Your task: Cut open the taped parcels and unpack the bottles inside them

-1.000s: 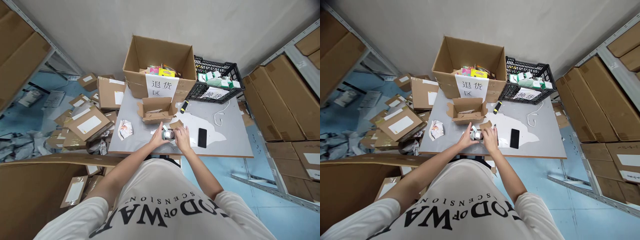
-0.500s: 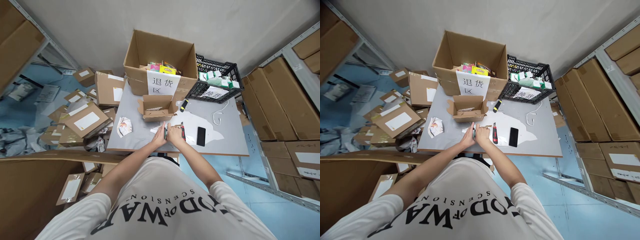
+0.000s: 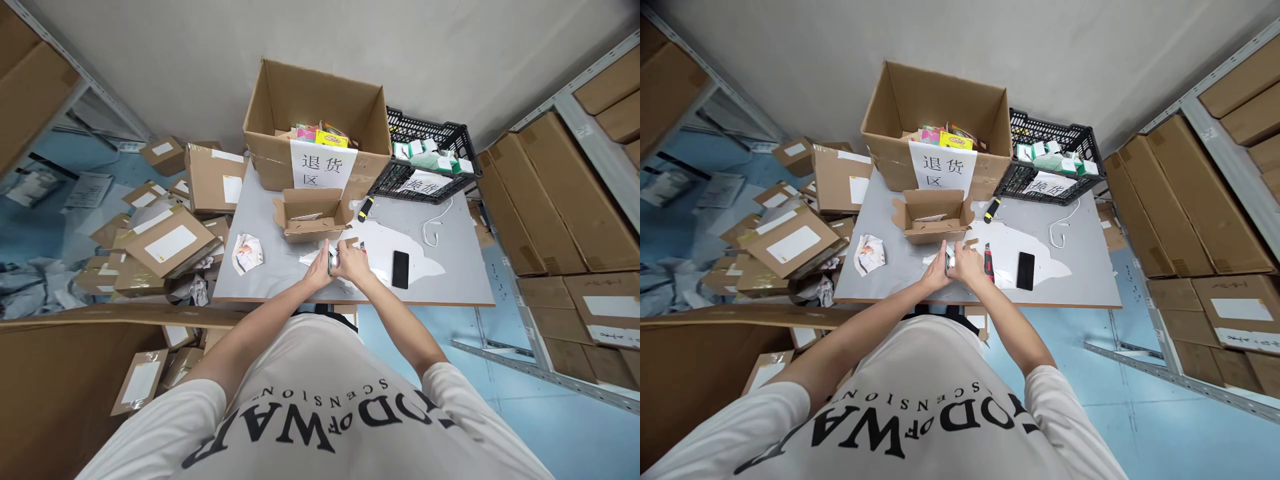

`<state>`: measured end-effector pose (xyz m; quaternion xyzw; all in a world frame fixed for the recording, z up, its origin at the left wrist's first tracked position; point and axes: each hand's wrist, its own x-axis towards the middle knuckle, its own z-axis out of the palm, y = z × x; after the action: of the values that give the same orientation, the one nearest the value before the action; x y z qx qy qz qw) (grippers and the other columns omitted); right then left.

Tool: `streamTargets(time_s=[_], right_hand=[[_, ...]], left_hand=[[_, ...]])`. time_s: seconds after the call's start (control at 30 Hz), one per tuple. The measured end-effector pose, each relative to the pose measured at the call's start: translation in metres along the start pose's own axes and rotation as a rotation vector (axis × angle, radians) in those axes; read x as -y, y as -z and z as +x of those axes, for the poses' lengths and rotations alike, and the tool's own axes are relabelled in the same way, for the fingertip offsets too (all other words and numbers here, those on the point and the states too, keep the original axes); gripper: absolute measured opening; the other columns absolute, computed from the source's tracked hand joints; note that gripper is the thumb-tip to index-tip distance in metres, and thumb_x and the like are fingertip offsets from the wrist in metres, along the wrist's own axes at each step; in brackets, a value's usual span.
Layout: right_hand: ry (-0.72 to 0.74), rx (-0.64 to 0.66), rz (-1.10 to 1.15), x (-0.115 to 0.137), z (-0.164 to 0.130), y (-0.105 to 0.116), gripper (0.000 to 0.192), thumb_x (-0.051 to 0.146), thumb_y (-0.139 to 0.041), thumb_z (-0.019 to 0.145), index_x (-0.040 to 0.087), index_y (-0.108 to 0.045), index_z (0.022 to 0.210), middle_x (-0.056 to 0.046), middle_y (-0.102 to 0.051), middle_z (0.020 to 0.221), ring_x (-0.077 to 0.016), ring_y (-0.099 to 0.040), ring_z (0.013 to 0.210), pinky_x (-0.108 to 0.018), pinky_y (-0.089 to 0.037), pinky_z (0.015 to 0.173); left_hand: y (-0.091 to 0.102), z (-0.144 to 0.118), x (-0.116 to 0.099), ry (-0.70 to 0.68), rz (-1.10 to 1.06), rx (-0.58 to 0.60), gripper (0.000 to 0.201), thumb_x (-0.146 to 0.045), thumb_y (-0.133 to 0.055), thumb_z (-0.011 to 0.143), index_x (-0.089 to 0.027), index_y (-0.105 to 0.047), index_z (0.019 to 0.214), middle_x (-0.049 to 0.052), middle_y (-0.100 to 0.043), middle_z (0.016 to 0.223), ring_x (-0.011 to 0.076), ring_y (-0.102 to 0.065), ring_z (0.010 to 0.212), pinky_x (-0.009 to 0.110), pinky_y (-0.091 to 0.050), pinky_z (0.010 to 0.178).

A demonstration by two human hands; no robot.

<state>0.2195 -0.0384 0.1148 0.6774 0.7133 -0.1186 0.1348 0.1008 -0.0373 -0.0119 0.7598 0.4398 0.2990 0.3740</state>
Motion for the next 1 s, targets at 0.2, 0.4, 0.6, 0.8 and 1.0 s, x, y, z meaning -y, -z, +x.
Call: streamTargets(time_s=[0.2, 0.4, 0.6, 0.8, 1.0], right_hand=[[0.132, -0.081, 0.024, -0.008, -0.007, 0.014, 0.046, 0.037, -0.060, 0.071, 0.020, -0.045, 0.112, -0.011, -0.060, 0.105, -0.0280, -0.059, 0.090, -0.033, -0.043, 0.069], [0.194, -0.212, 0.066, -0.014, -0.019, 0.044, 0.043, 0.039, -0.058, 0.073, 0.022, -0.051, 0.111, -0.009, -0.060, 0.103, -0.0274, -0.053, 0.096, -0.031, -0.040, 0.068], [0.280, -0.385, 0.148, -0.026, -0.033, 0.079, 0.040, 0.037, -0.060, 0.070, 0.022, -0.057, 0.107, -0.007, -0.061, 0.094, -0.0250, -0.051, 0.088, -0.031, -0.037, 0.070], [0.355, -0.552, 0.253, -0.041, -0.048, 0.115, 0.040, 0.034, -0.061, 0.069, 0.020, -0.059, 0.107, -0.006, -0.061, 0.090, -0.0234, -0.051, 0.082, -0.032, -0.038, 0.073], [0.384, -0.596, 0.296, -0.045, -0.046, 0.112, 0.038, 0.033, -0.063, 0.067, 0.019, -0.061, 0.103, -0.005, -0.061, 0.085, -0.0219, -0.052, 0.077, -0.032, -0.039, 0.074]], left_hand=[[0.003, -0.001, 0.009, 0.006, -0.061, -0.024, 0.115, -0.030, -0.073, 0.063, -0.012, 0.002, 0.148, 0.020, -0.043, 0.132, 0.0324, -0.043, 0.124, 0.046, -0.037, 0.101], [0.006, 0.004, 0.013, 0.047, -0.037, -0.039, 0.116, -0.026, -0.076, 0.061, -0.017, 0.000, 0.148, 0.017, -0.042, 0.129, 0.0321, -0.045, 0.120, 0.047, -0.040, 0.099], [0.005, 0.004, 0.018, 0.065, -0.041, -0.042, 0.123, -0.026, -0.078, 0.059, -0.018, 0.007, 0.148, 0.017, -0.042, 0.130, 0.0328, -0.046, 0.120, 0.047, -0.041, 0.098], [0.007, 0.006, 0.016, 0.108, -0.019, -0.029, 0.117, -0.027, -0.079, 0.059, -0.017, -0.004, 0.148, 0.019, -0.039, 0.133, 0.0349, -0.048, 0.120, 0.048, -0.043, 0.096], [0.006, 0.014, 0.026, 0.154, -0.022, -0.056, 0.087, -0.027, -0.083, 0.049, -0.019, -0.042, 0.126, 0.012, -0.048, 0.121, 0.0330, -0.052, 0.114, 0.048, -0.045, 0.094]])
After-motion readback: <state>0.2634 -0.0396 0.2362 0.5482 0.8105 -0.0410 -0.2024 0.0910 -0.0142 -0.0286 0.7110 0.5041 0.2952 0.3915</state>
